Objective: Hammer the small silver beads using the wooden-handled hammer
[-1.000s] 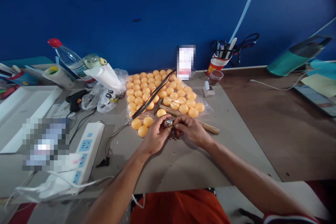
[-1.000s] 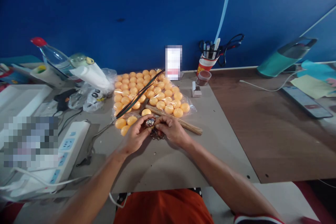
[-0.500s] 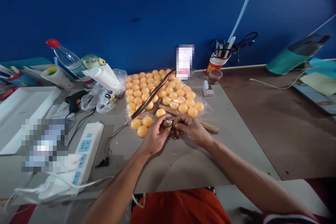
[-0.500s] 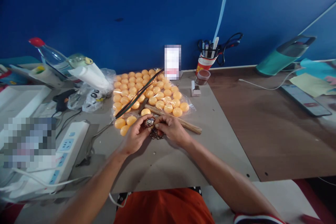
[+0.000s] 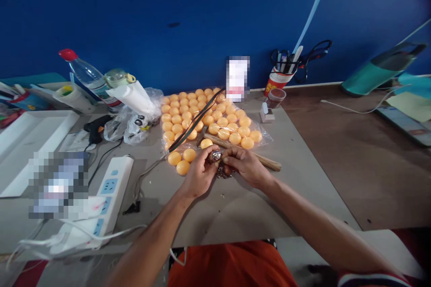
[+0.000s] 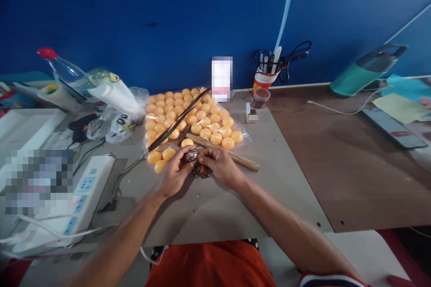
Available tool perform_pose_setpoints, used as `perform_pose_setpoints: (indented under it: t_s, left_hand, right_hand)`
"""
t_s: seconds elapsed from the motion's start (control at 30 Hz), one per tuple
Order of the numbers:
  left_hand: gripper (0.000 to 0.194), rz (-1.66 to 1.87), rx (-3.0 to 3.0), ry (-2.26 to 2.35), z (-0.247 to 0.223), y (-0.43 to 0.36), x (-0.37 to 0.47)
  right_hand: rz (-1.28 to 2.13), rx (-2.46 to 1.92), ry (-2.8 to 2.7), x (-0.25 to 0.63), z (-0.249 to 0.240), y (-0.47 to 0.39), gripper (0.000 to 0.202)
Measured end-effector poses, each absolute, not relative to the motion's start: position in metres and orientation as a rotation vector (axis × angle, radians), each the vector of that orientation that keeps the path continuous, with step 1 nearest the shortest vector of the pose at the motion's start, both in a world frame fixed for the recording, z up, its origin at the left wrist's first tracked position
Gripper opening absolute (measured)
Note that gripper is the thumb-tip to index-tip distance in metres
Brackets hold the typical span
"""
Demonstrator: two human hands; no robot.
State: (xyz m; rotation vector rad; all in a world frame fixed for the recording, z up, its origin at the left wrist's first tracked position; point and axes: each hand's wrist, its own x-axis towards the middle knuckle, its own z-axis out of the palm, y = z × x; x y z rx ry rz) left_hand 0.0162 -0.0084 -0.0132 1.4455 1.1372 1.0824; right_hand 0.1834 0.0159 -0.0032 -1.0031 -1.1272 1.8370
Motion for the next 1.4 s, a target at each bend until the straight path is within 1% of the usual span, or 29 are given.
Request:
perform_pose_setpoints:
  t_s: [0.33, 0.77, 1.17, 1.33, 1.4]
  left_hand:
    - [0.035, 1.138, 1.449, 1.177, -0.008, -0.012, 0.021]
    - [0.037, 1.121, 1.492, 1.225, -0.012, -0.015, 0.023]
    - [0.037, 1.115, 1.526, 1.228, -0.011, -0.019, 0.025]
    - [0.036, 1.164, 1.249, 1.107, -0.008, -0.015, 0.026]
    - [0.037, 1.166, 1.076, 1.035, -0.009, -0.011, 0.026]
  right_hand:
    - [1.837, -1.049, -1.069, 0.18, -0.001, 0.014, 0.024]
    - [1.837, -1.065, -0.974, 0.176, 0.002, 0.011, 0.018]
    - [1.793, -1.064, -0.968, 0.176, 0.001, 0.009, 0.025]
    - [1.88, -0.994, -0.935, 0.18, 0.005, 0.012, 0.03]
    - [1.851, -0.963, -0.955, 0.185, 0.006, 0.017, 0.029]
